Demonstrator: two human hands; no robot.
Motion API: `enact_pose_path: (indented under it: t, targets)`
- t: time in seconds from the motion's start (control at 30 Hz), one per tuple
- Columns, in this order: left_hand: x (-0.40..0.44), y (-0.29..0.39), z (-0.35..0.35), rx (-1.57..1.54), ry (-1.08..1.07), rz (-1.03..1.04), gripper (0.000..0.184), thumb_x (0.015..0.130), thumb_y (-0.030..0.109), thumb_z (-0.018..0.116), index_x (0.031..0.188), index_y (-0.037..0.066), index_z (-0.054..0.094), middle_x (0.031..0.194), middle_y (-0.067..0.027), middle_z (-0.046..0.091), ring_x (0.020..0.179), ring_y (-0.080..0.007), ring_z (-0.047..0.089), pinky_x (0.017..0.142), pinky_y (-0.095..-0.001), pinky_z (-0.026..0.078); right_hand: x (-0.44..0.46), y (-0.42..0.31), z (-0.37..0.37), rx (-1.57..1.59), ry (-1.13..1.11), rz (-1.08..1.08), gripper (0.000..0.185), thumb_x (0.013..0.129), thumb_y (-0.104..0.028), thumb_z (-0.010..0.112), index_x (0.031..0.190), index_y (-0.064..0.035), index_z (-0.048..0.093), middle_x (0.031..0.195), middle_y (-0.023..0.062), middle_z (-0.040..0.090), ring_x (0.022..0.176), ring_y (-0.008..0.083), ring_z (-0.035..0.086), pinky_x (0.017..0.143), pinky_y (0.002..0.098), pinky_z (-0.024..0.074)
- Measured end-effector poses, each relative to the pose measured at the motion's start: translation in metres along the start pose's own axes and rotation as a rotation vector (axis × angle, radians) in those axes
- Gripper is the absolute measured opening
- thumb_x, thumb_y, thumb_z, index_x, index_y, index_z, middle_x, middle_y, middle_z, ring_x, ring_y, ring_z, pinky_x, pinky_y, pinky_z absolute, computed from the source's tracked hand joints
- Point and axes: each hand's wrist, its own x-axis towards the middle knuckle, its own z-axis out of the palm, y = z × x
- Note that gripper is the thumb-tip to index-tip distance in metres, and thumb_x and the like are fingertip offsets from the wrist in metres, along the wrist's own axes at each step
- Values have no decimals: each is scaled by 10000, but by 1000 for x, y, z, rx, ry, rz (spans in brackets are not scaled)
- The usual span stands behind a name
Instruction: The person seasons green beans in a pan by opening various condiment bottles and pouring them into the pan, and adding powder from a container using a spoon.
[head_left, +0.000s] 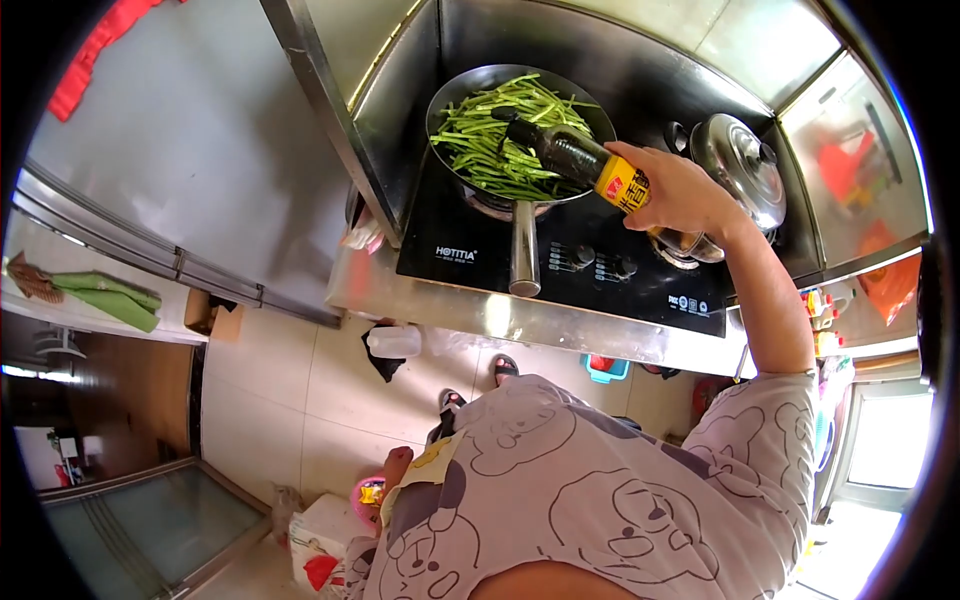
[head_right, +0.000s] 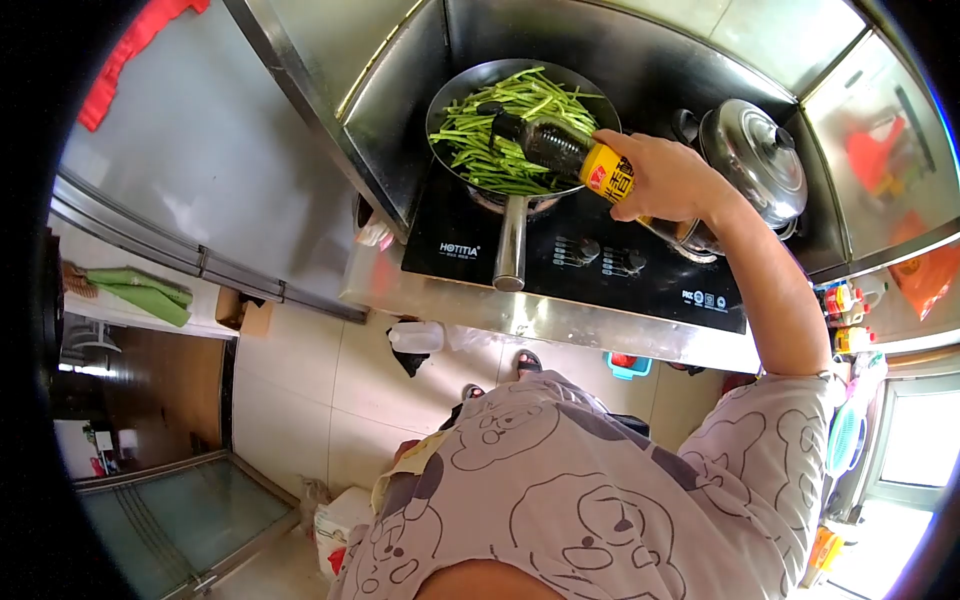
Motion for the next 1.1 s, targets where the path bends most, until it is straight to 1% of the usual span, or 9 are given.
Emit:
enact_pose_path:
  t: [0.13,0.27,0.37,0.57,0.63,0.87,0.97,1.03,1.1]
  targets:
    - [8,-4,-3,30,-81,39,284,823,248,524,659,20,567,563,-127,515,558,-220,562,562,-404,447,21,4,4,18,82,-49,879,616,-283,765,1401,-103,413,1136,204,612,1036,373,598,904,410,473]
    - [-13,39,-11,-59,27,-35,276,826,244,517,670,25,582,572,-119,531,558,-222,569,565,-399,451,47,5,-2,69,112,3,865,626,-191,780,1402,-93,410,1071,207,645,982,351,625,892,371,479]
    - [-10,39,-11,-51,-37,-59,277,823,248,524,673,25,587,582,-118,549,554,-226,571,575,-395,459,66,20,-5,109,153,53,858,627,-197,779,1394,-73,415,1036,189,660,956,326,639,881,356,486]
    - [-2,13,1,-55,123,1,286,824,262,525,665,30,578,573,-121,529,555,-216,560,568,-396,448,73,61,-10,112,217,170,899,609,-216,784,1412,-74,405,1078,187,649,983,278,629,902,336,477]
    - [-4,14,-5,-12,-22,14,284,820,267,522,664,35,574,571,-127,510,545,-215,532,563,-396,436,59,67,-14,114,203,193,901,607,-212,786,1412,-76,406,1076,189,649,980,283,629,903,339,477]
    - [6,10,-11,58,-102,69,286,814,272,518,665,37,582,581,-140,521,547,-231,532,565,-388,433,8,62,-19,64,91,293,888,624,-189,790,1422,-119,407,1035,193,647,949,309,632,900,351,472]
    - [16,4,-12,95,-58,12,271,826,279,548,770,38,658,672,-142,618,616,-244,615,612,-372,484,-9,52,-18,69,96,313,886,637,-189,787,1430,-126,399,1019,191,640,941,314,632,906,349,466]
    - [33,-22,-8,-448,30,-155,296,837,285,588,952,33,692,806,-143,686,717,-259,677,692,-364,530,-15,52,-16,71,106,281,886,638,-190,787,1431,-126,398,1019,192,640,940,314,632,908,349,466]
    - [47,-29,-11,-350,-20,-154,315,841,280,600,1008,26,681,839,-142,692,732,-256,684,703,-361,541,-20,49,-13,86,137,218,891,633,-197,793,1429,-121,399,1014,191,641,936,317,633,904,351,472]
